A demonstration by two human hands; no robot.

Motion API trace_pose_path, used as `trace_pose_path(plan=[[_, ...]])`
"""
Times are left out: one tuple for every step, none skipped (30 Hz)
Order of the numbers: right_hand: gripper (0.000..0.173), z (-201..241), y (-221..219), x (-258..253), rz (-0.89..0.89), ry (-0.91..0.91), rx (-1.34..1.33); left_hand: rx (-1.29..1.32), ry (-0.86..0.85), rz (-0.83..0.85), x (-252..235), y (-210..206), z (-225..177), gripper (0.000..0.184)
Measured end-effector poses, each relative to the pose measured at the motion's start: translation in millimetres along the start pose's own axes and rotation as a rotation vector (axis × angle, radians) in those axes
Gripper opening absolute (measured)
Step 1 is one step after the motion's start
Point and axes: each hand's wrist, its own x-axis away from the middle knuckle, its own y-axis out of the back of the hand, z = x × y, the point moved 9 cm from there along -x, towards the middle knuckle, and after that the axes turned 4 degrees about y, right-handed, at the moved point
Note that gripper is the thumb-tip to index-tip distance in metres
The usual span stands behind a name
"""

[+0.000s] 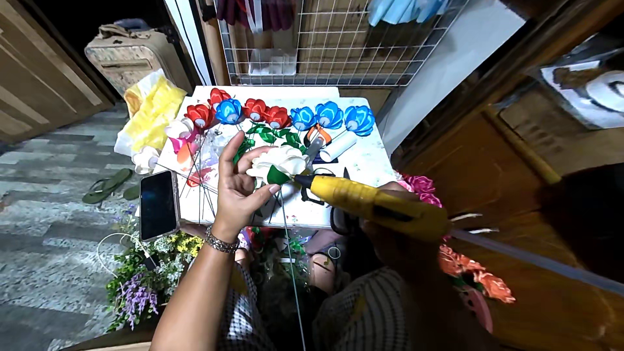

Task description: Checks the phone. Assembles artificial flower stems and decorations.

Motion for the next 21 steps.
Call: trace_pose_path(plan=[[0.034,0,0,0,0.002,-0.003,0.0,-0.008,0.006,0.0,0,0,1,0.092],[0.034,-1,0,0,-0.001,-0.007,0.004,-0.012,0.011,0.0,0,0,1,0.092],[0.033,0,-1,-1,-0.001,-0.01,0.012,-0.012,0.014,0.0,0,-1,1,0.093],[0.033,0,-1,-2,-0.002,-0.012,0.015,-0.01,0.016,0.003,0,-1,1,0.093],[0.033,0,-1,-2,-0.004,-0.016,0.019,-0.009,0.017,0.005,0,-1,2,0.093],[0.033,0,-1,-2,-0.005,-0.016,0.028,-0.01,0.016,0.007,0,-1,2,0.093],[0.033,0,-1,-2,-0.005,-0.012,0.034,-0.012,0.015,0.006,0,-1,1,0.093],[0.033,-1,-1,-2,-0.001,-0.005,0.035,-0.014,0.015,0.006,0,-1,1,0.092],[0.033,-1,-2,-3,0.005,0.0,0.03,-0.018,0.013,0.004,0,-1,1,0.092],[0.034,-1,-2,-3,0.016,0.001,0.021,-0.022,0.011,-0.001,0,-1,0,0.093],[0.034,-2,-2,-3,0.026,-0.006,0.006,-0.027,0.008,0.0,1,-1,-1,0.093],[0.033,-4,-1,-3,0.033,-0.021,-0.011,-0.031,0.002,0.004,1,0,-2,0.093],[0.032,-4,-1,-3,0.037,-0.033,-0.013,-0.032,-0.006,0.005,1,0,-4,0.094],[0.031,-4,0,-4,0.037,-0.034,-0.003,-0.036,-0.014,0.005,1,0,-5,0.093],[0.032,-2,1,-4,0.036,-0.023,0.013,-0.035,-0.019,0.004,1,1,-6,0.093],[0.032,-1,2,-4,0.033,-0.012,0.03,-0.034,-0.024,0.0,1,1,-7,0.093],[0.032,0,3,-3,0.03,-0.003,0.024,-0.034,-0.027,-0.002,1,1,-8,0.092],[0.031,0,3,-3,0.02,-0.004,-0.006,-0.041,-0.028,-0.005,1,0,-8,0.091],[0.027,0,4,-2,-0.005,-0.016,-0.054,-0.059,-0.031,-0.01,0,0,-8,0.09],[0.023,0,5,0,-0.047,-0.037,-0.125,-0.085,-0.048,-0.017,0,0,-9,0.087],[0.02,-1,8,2,-0.112,-0.064,-0.2,-0.128,-0.07,-0.026,-1,-1,-10,0.083]])
